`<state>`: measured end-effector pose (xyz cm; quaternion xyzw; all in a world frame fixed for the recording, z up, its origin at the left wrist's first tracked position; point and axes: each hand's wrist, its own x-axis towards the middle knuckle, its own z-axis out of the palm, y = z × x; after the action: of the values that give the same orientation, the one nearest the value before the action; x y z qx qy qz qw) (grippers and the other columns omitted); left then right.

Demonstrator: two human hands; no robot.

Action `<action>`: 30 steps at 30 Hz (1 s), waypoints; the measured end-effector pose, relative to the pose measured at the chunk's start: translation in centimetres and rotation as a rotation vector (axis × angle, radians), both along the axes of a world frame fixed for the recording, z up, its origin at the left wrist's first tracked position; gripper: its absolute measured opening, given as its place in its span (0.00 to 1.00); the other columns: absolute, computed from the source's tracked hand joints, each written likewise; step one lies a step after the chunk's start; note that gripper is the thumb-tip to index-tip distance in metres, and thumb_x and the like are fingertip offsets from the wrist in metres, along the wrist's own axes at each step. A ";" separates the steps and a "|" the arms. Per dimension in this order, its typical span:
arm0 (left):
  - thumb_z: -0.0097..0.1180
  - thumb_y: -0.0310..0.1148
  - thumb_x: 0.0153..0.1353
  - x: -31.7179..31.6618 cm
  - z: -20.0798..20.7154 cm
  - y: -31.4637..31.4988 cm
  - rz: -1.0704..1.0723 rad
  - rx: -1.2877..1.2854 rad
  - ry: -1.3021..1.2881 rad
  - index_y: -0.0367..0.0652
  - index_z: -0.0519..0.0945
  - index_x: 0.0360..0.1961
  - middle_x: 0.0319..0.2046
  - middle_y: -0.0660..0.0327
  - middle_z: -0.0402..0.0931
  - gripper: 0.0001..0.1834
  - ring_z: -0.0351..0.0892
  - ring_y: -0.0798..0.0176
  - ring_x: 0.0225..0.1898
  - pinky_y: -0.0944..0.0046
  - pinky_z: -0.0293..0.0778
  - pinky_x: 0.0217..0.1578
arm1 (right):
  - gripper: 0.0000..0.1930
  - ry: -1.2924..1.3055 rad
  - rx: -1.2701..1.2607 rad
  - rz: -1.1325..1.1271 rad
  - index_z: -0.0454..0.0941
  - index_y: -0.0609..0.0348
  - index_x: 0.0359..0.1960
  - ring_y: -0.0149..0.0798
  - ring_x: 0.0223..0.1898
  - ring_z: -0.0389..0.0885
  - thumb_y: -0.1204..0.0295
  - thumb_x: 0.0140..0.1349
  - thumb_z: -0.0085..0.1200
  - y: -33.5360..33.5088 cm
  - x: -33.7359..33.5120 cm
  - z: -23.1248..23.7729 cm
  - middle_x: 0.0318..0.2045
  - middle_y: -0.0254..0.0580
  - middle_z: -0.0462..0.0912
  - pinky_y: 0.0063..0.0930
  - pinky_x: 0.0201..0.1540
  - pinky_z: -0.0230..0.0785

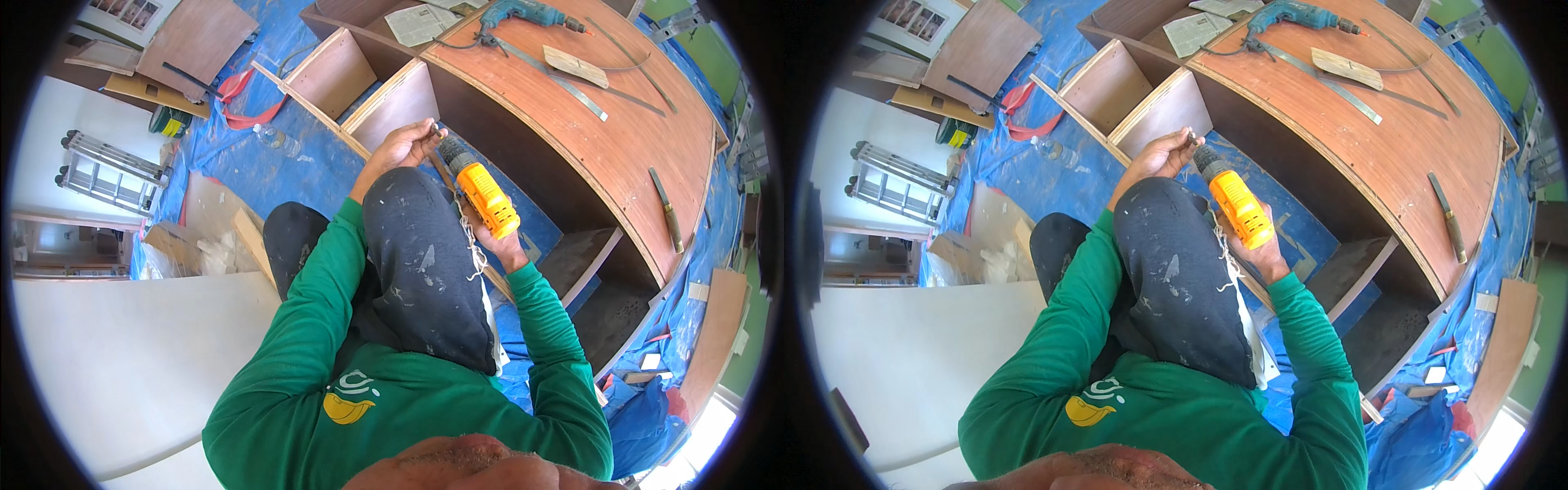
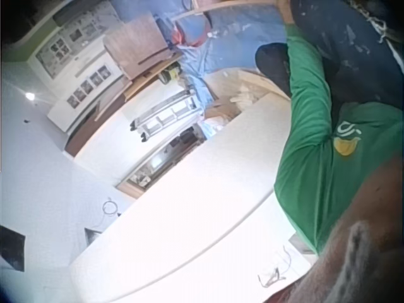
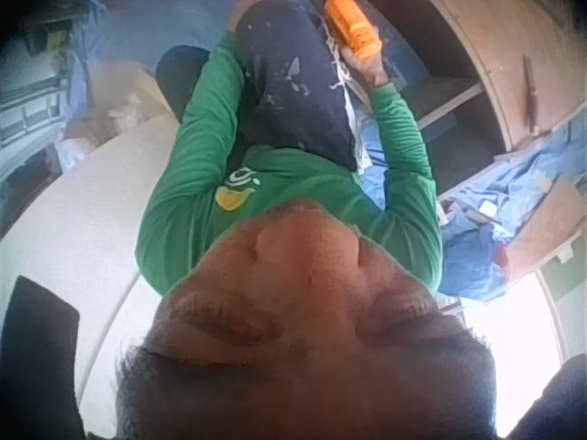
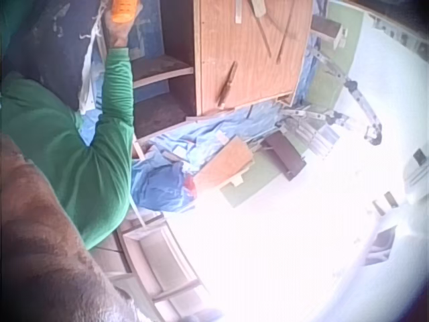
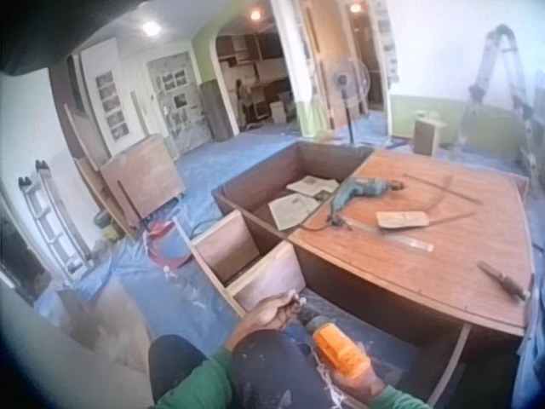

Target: The person kneels on the floor and uses a cordless drill to fasten screws into a wooden cabinet frame. They align and secure a wooden panel into the cabinet structure while other workers are visible in the background.

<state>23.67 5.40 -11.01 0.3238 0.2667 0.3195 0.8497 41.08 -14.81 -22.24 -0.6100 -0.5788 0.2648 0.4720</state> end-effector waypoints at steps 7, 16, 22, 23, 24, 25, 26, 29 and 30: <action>0.56 0.31 0.79 0.0 -0.5 0.1 0.008 0.088 0.043 0.30 0.81 0.51 0.47 0.57 0.81 0.12 0.85 0.62 0.53 0.66 0.82 0.61 | 0.22 0.002 0.077 0.018 0.82 0.56 0.56 0.55 0.46 0.84 0.69 0.60 0.70 0.2 -0.1 3.8 0.46 0.51 0.87 0.44 0.52 0.75; 0.52 0.34 0.81 0.4 0.1 -0.5 -0.037 0.056 0.041 0.32 0.80 0.52 0.46 0.59 0.81 0.13 0.86 0.61 0.52 0.61 0.81 0.62 | 0.17 0.073 0.021 0.027 0.79 0.62 0.47 0.63 0.39 0.87 0.70 0.58 0.68 0.4 -0.3 9.2 0.37 0.56 0.88 0.45 0.42 0.77; 0.51 0.36 0.82 0.5 -1.0 0.3 -0.061 0.086 0.030 0.35 0.80 0.50 0.45 0.60 0.81 0.14 0.85 0.61 0.52 0.59 0.80 0.62 | 0.16 0.150 0.018 0.015 0.79 0.63 0.48 0.52 0.37 0.85 0.73 0.59 0.67 0.4 -0.5 8.9 0.38 0.50 0.85 0.37 0.43 0.76; 0.51 0.37 0.82 0.5 -1.1 0.4 -0.061 0.085 0.025 0.36 0.80 0.50 0.44 0.60 0.81 0.13 0.85 0.60 0.52 0.59 0.80 0.62 | 0.16 0.153 0.027 0.011 0.80 0.63 0.48 0.52 0.37 0.85 0.73 0.59 0.67 0.5 -0.6 8.6 0.38 0.50 0.85 0.37 0.43 0.76; 0.51 0.37 0.81 0.6 -1.1 0.4 -0.062 0.082 0.020 0.36 0.80 0.50 0.44 0.60 0.81 0.13 0.85 0.60 0.52 0.59 0.80 0.62 | 0.16 0.157 0.035 0.006 0.80 0.63 0.48 0.51 0.37 0.85 0.73 0.59 0.67 0.5 -0.6 8.4 0.38 0.49 0.85 0.37 0.44 0.76; 0.52 0.37 0.81 0.7 -1.1 0.4 -0.068 0.082 0.032 0.37 0.80 0.50 0.44 0.60 0.81 0.13 0.85 0.60 0.52 0.59 0.80 0.61 | 0.16 0.167 0.033 0.004 0.80 0.63 0.48 0.51 0.37 0.85 0.74 0.59 0.67 0.4 -0.6 8.4 0.38 0.50 0.86 0.37 0.44 0.76; 0.52 0.37 0.81 0.9 -1.1 0.5 -0.075 0.081 0.044 0.37 0.80 0.50 0.45 0.60 0.81 0.13 0.85 0.59 0.53 0.59 0.80 0.61 | 0.16 0.177 0.030 0.001 0.79 0.63 0.48 0.52 0.36 0.85 0.74 0.59 0.67 0.4 -0.5 8.6 0.38 0.50 0.86 0.36 0.44 0.76; 0.54 0.37 0.80 1.0 -2.0 1.9 -0.142 0.106 0.056 0.38 0.80 0.50 0.45 0.60 0.81 0.13 0.86 0.58 0.52 0.59 0.82 0.60 | 0.17 0.140 -0.022 0.006 0.79 0.63 0.49 0.51 0.36 0.85 0.75 0.60 0.68 0.3 -0.2 9.1 0.37 0.50 0.86 0.37 0.44 0.76; 0.55 0.38 0.79 1.1 -2.3 2.7 -0.173 0.120 0.055 0.38 0.80 0.50 0.45 0.60 0.81 0.12 0.86 0.57 0.52 0.59 0.82 0.60 | 0.17 0.116 -0.047 0.009 0.79 0.63 0.49 0.51 0.36 0.85 0.75 0.60 0.68 0.2 -0.1 9.2 0.37 0.50 0.86 0.37 0.44 0.76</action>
<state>24.81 8.14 -13.31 0.4044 0.2413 0.2512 0.8456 41.01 -14.57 -13.01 -0.6020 -0.5469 0.3150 0.4891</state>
